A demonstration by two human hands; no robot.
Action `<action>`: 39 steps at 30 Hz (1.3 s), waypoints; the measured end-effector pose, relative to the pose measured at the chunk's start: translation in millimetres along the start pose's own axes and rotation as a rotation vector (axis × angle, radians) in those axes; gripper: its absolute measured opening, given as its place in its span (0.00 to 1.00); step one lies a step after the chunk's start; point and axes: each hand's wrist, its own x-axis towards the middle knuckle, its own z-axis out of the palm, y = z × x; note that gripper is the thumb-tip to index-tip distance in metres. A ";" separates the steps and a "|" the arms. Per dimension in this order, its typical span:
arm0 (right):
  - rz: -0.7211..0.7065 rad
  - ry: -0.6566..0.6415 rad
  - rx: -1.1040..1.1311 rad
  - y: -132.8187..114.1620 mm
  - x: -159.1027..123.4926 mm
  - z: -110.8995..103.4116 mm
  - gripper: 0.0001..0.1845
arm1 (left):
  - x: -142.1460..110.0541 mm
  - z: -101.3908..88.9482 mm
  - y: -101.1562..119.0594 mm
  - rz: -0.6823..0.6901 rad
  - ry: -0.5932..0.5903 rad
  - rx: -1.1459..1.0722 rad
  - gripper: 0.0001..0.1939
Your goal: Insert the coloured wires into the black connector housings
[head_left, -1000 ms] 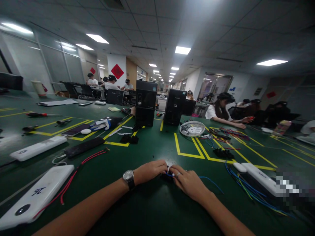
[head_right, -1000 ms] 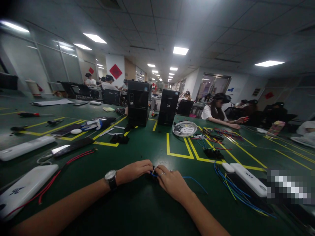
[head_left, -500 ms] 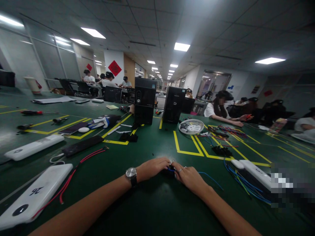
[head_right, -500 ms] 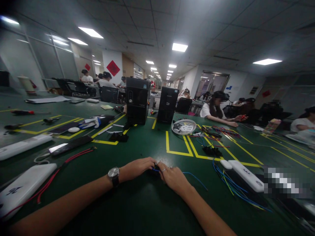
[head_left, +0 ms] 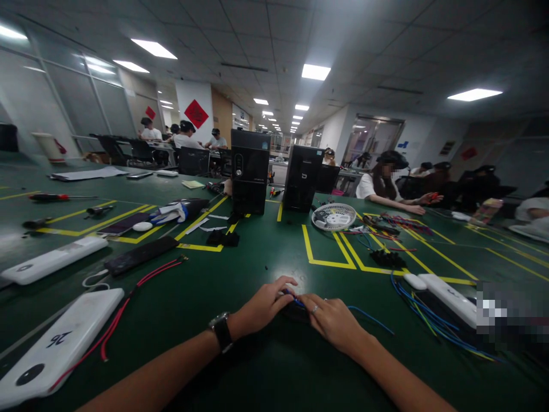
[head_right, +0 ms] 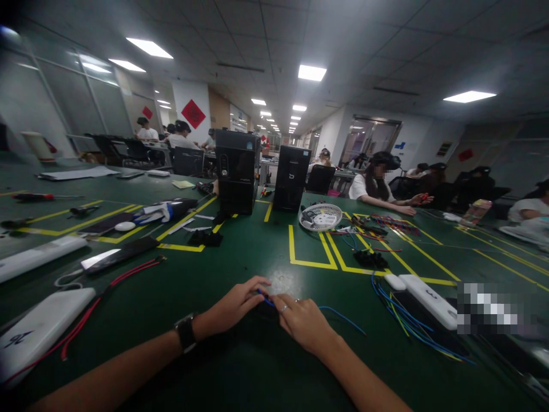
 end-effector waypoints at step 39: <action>0.126 0.071 0.404 -13.2 2.4 -20.9 0.07 | -1.7 16.2 13.7 -0.129 0.145 -0.068 0.20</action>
